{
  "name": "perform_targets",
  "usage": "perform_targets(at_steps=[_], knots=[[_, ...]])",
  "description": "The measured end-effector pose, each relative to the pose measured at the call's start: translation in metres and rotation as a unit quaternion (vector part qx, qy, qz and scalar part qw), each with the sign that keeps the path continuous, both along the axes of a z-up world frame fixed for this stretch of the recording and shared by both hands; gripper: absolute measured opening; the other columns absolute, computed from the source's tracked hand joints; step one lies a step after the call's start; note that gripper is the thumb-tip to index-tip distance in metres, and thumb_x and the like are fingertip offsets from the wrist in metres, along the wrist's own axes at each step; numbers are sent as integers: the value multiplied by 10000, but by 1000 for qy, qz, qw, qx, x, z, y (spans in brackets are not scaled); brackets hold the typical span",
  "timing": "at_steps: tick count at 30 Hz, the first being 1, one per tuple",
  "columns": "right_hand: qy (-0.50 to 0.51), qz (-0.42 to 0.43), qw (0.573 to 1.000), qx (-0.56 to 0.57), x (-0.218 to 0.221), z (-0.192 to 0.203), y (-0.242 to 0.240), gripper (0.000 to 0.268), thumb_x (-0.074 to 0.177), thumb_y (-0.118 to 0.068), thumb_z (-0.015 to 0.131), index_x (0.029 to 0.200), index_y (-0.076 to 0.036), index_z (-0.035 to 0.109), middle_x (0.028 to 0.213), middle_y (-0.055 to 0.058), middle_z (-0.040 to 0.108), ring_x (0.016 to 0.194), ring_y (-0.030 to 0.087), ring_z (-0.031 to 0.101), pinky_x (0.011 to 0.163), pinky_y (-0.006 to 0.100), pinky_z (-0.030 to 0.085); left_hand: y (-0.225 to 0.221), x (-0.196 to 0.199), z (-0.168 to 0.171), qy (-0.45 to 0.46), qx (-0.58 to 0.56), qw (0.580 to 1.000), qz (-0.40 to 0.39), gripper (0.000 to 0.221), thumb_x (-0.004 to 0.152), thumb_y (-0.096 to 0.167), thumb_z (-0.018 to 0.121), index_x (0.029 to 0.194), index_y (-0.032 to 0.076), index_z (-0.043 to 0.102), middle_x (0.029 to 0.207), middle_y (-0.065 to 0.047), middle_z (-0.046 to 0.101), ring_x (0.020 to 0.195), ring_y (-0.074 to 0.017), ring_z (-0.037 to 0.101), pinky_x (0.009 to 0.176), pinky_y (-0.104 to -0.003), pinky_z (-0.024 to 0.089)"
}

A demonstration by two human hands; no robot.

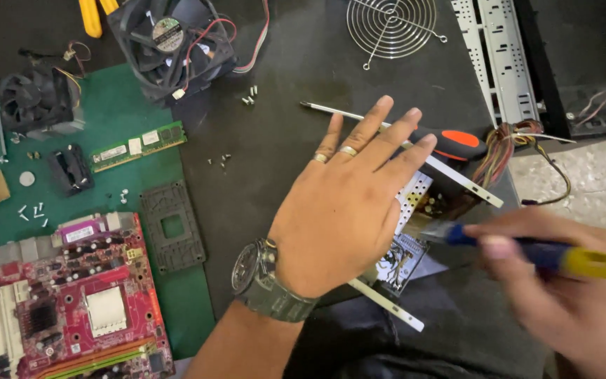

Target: Disassembling a computer power supply unit, cleaning the internal components with a brush, and reassembling the fan.

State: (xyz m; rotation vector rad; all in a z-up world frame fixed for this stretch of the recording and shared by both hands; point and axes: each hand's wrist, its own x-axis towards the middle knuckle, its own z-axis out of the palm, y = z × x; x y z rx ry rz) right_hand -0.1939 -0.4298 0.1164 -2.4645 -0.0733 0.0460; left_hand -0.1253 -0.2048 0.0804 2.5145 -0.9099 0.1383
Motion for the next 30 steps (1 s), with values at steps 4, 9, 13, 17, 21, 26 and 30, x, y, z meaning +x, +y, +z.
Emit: perform_targets(at_steps=[4, 9, 13, 17, 21, 26, 30], knots=[[5, -25, 994, 102, -21, -13, -17, 315, 970, -224, 499, 1059, -32, 733, 790, 106, 766, 609, 145, 755, 633, 231, 556, 1, 1, -1, 1, -11, 1000, -1, 547, 939, 132, 531, 1486, 127, 519, 1600, -78, 452, 1546, -317, 325, 1248, -605, 310], [-52, 227, 972, -2, -9, -14, -21, 270, 940, -276, 547, 1084, -131, 723, 1010, 15, 796, 844, 163, 801, 760, 283, 608, 0, 2, -2, -4, -16, 1000, -8, 544, 942, 137, 523, 1486, 120, 522, 1595, -81, 459, 1538, -318, 328, 1229, -607, 329], [-35, 299, 953, -25, 3, 0, -28, 352, 918, -235, 600, 1249, -145, 681, 1040, 8, 753, 898, 203, 721, 791, 330, 542, 1, 3, -2, 2, -19, 1000, -12, 521, 964, 112, 521, 1485, 120, 520, 1587, -78, 460, 1540, -316, 306, 1243, -610, 321], [-56, 386, 921, -22, 18, 13, -25, 340, 912, -230, 610, 1225, -119, 682, 1005, 39, 717, 816, 222, 705, 734, 339, 564, 1, 5, -2, 7, -28, 999, -16, 521, 957, 85, 533, 1477, 119, 535, 1574, -77, 470, 1531, -315, 298, 1239, -618, 328], [-13, 416, 907, -68, 27, 2, -38, 324, 924, -302, 592, 1213, -209, 705, 1065, -50, 747, 850, 199, 710, 634, 346, 548, 1, 5, -4, 6, -20, 1000, -17, 537, 952, 72, 547, 1486, 132, 530, 1579, -57, 460, 1527, -299, 285, 1251, -592, 304], [10, 427, 902, -59, 34, 16, -33, 332, 940, -264, 566, 1234, -177, 693, 1013, -10, 732, 781, 225, 694, 617, 357, 555, 2, 5, -2, 9, -29, 999, -26, 524, 971, 61, 526, 1492, 112, 530, 1584, -80, 456, 1524, -316, 276, 1251, -605, 290], [-48, 321, 939, -117, 8, 18, -34, 301, 945, -279, 574, 1193, -174, 709, 958, -3, 717, 790, 214, 685, 612, 349, 521, 2, 5, 0, 22, -35, 999, -22, 543, 946, 57, 500, 1486, 106, 534, 1582, -87, 458, 1519, -331, 290, 1245, -603, 279]])
